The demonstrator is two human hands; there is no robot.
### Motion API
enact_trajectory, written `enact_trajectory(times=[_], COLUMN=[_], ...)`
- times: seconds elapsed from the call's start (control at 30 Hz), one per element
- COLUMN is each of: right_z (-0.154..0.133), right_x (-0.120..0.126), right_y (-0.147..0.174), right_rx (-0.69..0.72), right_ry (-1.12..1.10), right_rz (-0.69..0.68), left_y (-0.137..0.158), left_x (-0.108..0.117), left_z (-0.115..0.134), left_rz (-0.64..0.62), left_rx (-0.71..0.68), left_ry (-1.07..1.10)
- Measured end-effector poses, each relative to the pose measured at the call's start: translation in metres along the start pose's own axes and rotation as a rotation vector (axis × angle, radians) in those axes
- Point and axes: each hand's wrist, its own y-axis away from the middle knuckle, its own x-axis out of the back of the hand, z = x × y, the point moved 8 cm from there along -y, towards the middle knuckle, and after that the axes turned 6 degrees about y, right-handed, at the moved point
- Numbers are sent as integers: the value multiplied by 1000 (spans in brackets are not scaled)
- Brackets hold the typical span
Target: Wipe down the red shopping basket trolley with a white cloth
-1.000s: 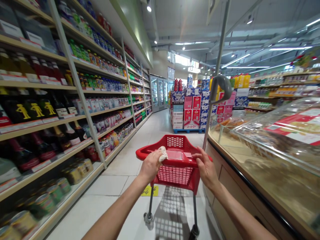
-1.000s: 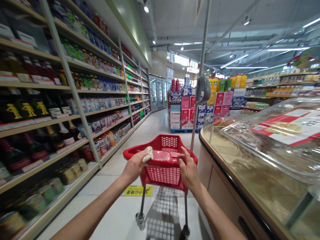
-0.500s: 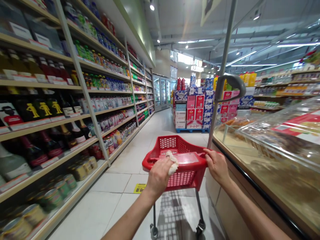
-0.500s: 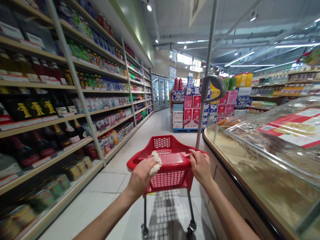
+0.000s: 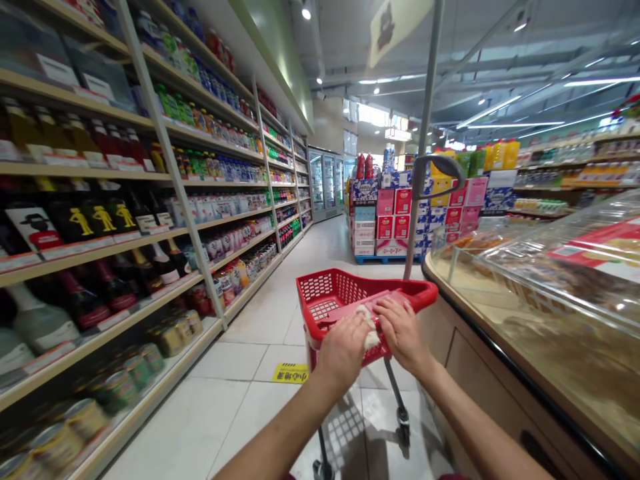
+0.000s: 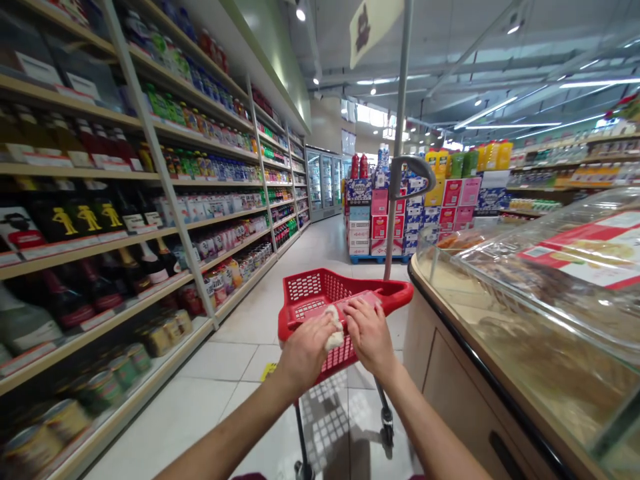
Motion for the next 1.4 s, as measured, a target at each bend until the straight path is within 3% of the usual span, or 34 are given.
enact_trajectory(times=[0.13, 0.27, 0.33, 0.43, 0.5, 0.63, 0.73, 0.8, 0.93, 1.03, 1.1, 1.17, 1.3, 1.4], right_z=[24, 35, 23, 6, 11, 48, 76, 83, 59, 48, 55, 65, 74, 49], right_x=[-3, 6, 8, 10, 16, 31, 46, 56, 66, 72, 76, 79, 82, 65], right_y=[4, 10, 12, 20, 27, 37, 40, 43, 50, 54, 56, 57, 57, 48], right_rx=[-64, -175, -154, -111, -121, -103, -136, -197, -158, -143, -168, -171, -187, -159], right_ry=[1, 2, -9, -48, -81, -179, -215, -170, -27, 157, 263, 333, 431, 396], right_rz=[-62, -32, -38, -37, 21, 78, 53, 31, -32, 20, 71, 75, 51, 9], left_y=[17, 41, 40, 23, 11, 1, 9, 20, 40, 37, 31, 31, 59, 76], left_x=[10, 21, 13, -4, -13, -24, -37, -49, -64, -75, -81, -82, -74, -69], left_z=[-23, -75, -81, -60, -37, 12, 28, 15, -36, -26, -9, -7, -52, -70], left_rz=[20, 153, 146, 53, 7, 80, 104, 93, 148, 132, 107, 91, 90, 141], left_rx=[23, 343, 427, 389, 329, 123, -76, -102, 84, 70, 1, -38, 4, 62], left_ry=[143, 347, 434, 513, 527, 549, 510, 467, 356, 317, 294, 224, 27, -54])
